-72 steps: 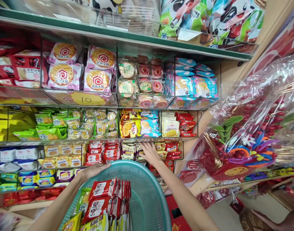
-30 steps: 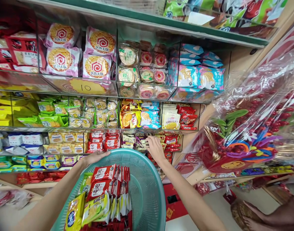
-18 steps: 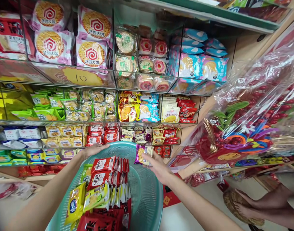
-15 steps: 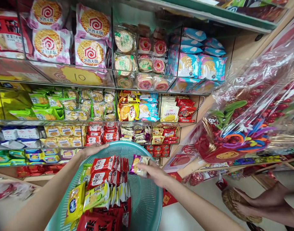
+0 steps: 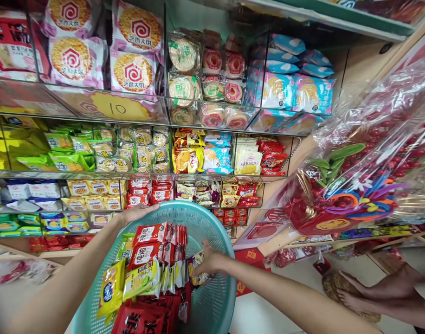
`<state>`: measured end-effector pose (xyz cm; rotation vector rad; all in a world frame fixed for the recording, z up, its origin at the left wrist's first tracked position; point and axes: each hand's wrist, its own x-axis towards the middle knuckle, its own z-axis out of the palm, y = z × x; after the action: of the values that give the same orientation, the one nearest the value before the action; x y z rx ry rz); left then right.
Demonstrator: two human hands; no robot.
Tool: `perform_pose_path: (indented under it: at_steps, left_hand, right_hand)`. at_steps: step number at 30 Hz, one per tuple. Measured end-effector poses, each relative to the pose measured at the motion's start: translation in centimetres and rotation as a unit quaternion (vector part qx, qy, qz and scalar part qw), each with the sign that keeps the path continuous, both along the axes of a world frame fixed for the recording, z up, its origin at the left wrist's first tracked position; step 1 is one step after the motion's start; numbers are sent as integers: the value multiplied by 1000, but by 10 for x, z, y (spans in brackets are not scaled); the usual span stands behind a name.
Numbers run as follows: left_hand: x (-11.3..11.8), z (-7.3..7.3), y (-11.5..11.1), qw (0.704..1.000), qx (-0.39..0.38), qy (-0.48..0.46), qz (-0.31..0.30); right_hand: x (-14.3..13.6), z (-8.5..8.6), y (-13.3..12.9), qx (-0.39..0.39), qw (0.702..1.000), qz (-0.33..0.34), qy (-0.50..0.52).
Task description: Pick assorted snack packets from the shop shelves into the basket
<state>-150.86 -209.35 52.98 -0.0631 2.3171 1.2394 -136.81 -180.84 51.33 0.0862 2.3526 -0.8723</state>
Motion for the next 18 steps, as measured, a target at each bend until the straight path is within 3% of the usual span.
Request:
perform_pose_path:
  at_steps: [5, 10, 16, 18]
  left_hand:
    - [-6, -3, -4, 1000, -27, 11, 12]
    - [-8, -4, -7, 999, -27, 18, 9]
    - [-6, 0, -7, 1000, -4, 27, -3]
    - [-7, -1, -10, 999, -10, 40, -3]
  right_hand:
    - [-8, -7, 0, 22, 999, 36, -17]
    - [-18, -1, 3, -8, 996, 86, -38]
    - [-14, -2, 0, -65, 979, 54, -187]
    - [-12, -5, -2, -74, 979, 70, -174]
